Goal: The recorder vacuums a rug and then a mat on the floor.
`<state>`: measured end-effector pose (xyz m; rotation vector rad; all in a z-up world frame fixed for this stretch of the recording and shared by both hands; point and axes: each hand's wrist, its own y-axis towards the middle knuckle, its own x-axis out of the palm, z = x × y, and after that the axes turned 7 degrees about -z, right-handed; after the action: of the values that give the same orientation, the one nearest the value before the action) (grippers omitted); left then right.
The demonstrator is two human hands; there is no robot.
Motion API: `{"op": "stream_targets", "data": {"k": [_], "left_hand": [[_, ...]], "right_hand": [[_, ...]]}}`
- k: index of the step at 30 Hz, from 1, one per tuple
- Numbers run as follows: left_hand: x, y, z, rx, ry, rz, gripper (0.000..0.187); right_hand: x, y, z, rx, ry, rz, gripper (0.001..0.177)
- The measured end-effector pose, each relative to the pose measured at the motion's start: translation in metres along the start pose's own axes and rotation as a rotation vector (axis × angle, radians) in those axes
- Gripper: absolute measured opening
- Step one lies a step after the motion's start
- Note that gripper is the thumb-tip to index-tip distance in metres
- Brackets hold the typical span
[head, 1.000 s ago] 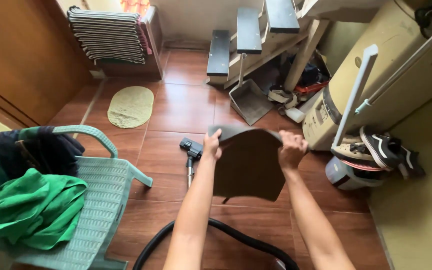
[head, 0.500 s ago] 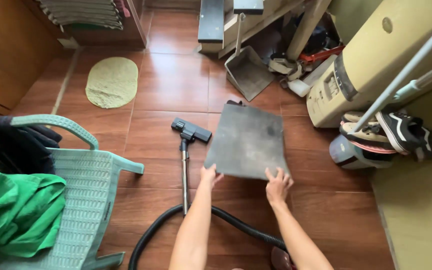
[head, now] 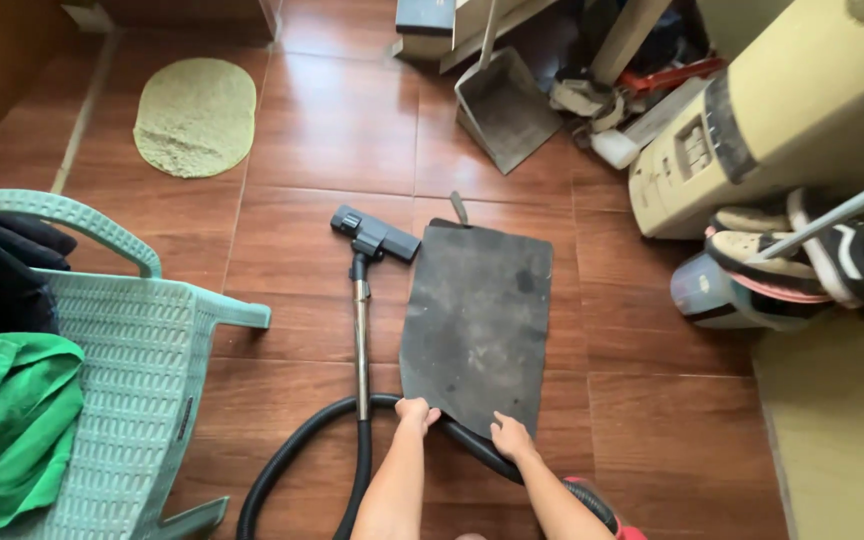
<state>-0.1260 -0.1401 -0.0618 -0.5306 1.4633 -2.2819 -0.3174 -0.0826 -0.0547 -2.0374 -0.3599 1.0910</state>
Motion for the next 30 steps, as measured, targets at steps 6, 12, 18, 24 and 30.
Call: {"op": "stream_targets", "data": {"k": [6, 12, 18, 24, 30], "left_hand": [[-0.017, 0.038, -0.011, 0.034, -0.049, 0.006, 0.026], [-0.002, 0.081, -0.014, 0.093, -0.048, -0.104, 0.028], [0.021, 0.096, 0.007, 0.219, 0.1, -0.395, 0.038], [-0.025, 0.04, 0.022, 1.15, 0.918, 0.217, 0.052], [-0.118, -0.007, -0.031, 0.171, 1.073, 0.404, 0.056]], "right_hand": [[0.026, 0.059, 0.005, -0.003, 0.17, -0.337, 0.055], [0.052, 0.105, 0.03, 0.124, -0.075, -0.417, 0.064], [0.004, 0.169, 0.038, 0.079, -0.199, -0.205, 0.064], [-0.011, 0.152, 0.011, 0.115, -0.285, 0.007, 0.074], [0.016, 0.076, -0.047, 0.088, -0.3, -0.278, 0.066]]}}
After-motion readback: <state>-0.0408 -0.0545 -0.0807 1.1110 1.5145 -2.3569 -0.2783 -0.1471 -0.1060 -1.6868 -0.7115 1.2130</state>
